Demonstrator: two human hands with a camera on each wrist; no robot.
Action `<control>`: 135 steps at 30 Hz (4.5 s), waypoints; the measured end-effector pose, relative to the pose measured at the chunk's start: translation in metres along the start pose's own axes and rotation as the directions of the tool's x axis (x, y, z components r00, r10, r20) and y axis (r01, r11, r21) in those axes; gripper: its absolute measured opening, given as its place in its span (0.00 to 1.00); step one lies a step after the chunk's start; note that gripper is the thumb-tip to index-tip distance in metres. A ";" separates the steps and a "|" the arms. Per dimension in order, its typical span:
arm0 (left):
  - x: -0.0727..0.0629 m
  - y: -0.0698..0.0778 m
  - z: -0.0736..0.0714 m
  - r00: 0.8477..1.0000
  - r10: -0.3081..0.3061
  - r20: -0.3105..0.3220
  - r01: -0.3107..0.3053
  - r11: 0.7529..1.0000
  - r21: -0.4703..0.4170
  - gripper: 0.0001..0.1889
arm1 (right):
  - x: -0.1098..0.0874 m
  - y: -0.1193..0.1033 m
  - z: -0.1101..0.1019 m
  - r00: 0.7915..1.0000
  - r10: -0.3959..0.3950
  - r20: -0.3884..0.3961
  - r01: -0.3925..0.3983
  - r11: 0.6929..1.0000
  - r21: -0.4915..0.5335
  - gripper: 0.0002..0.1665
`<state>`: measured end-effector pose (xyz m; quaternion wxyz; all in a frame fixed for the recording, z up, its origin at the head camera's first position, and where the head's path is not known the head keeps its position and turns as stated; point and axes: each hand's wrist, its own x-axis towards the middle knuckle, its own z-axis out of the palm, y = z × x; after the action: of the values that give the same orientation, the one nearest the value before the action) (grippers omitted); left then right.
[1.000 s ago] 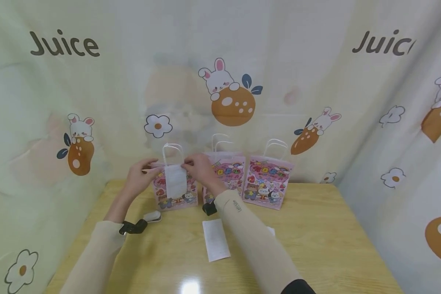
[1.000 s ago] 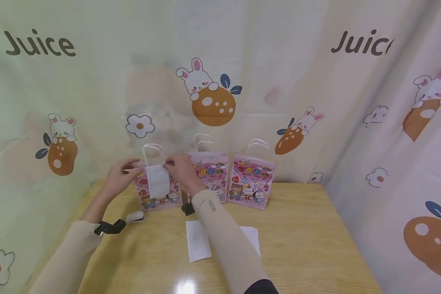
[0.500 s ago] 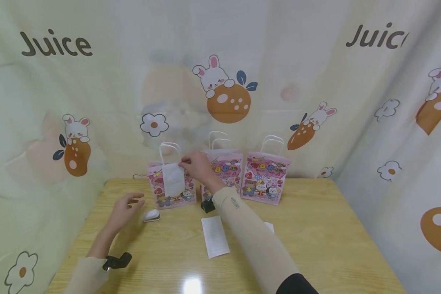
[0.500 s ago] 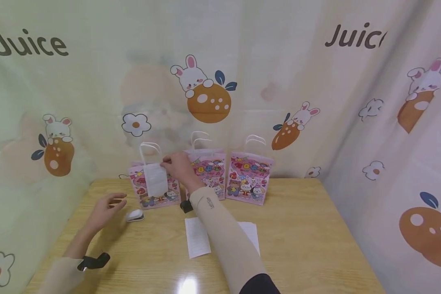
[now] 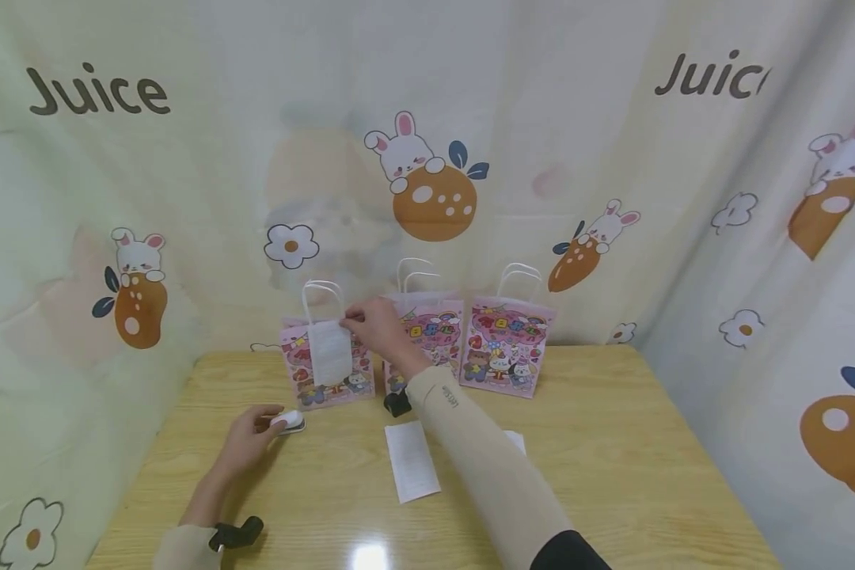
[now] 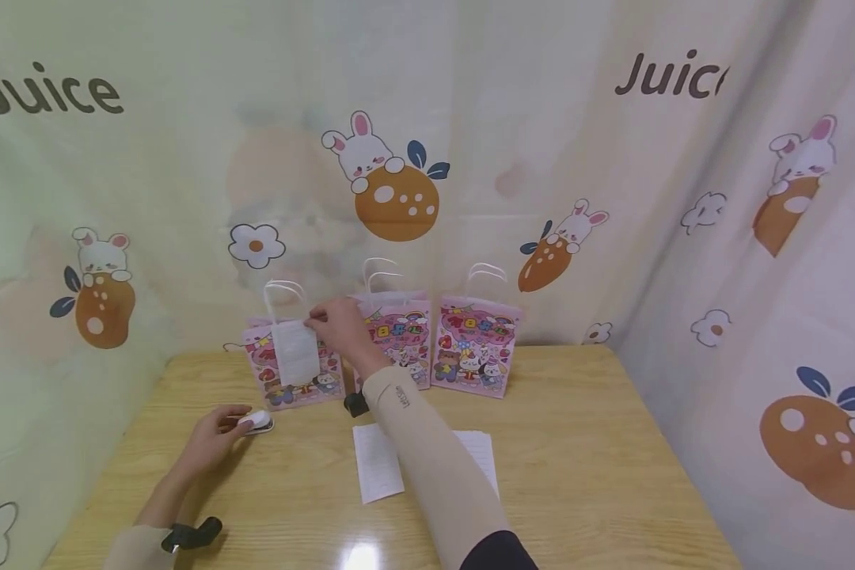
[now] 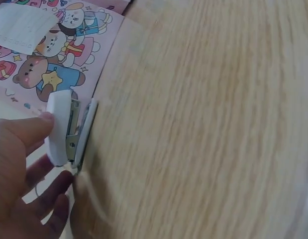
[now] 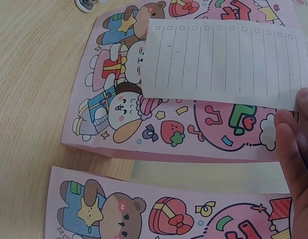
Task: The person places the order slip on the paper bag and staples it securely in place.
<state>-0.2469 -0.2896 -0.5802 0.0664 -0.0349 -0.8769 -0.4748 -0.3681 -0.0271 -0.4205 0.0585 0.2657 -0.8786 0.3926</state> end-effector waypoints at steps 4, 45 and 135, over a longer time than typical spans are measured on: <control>0.001 0.000 0.004 1.000 0.007 -0.022 -0.007 1.000 0.003 0.18 | 0.001 0.000 0.002 1.000 -0.005 -0.026 0.005 1.000 -0.009 0.11; 0.000 0.109 -0.030 0.998 0.057 -0.016 -0.059 0.991 -0.120 0.30 | 0.002 0.003 0.001 0.999 -0.024 -0.031 0.022 0.998 -0.065 0.08; 0.126 0.170 -0.030 0.910 0.300 0.287 -0.364 0.909 0.203 0.15 | 0.003 -0.001 -0.004 0.996 -0.051 0.072 0.060 0.991 -0.124 0.10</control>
<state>-0.3478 -0.2220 -0.4040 0.0397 -0.2353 -0.9124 -0.3327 -0.3705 -0.0262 -0.4166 0.0559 0.2990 -0.8953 0.3253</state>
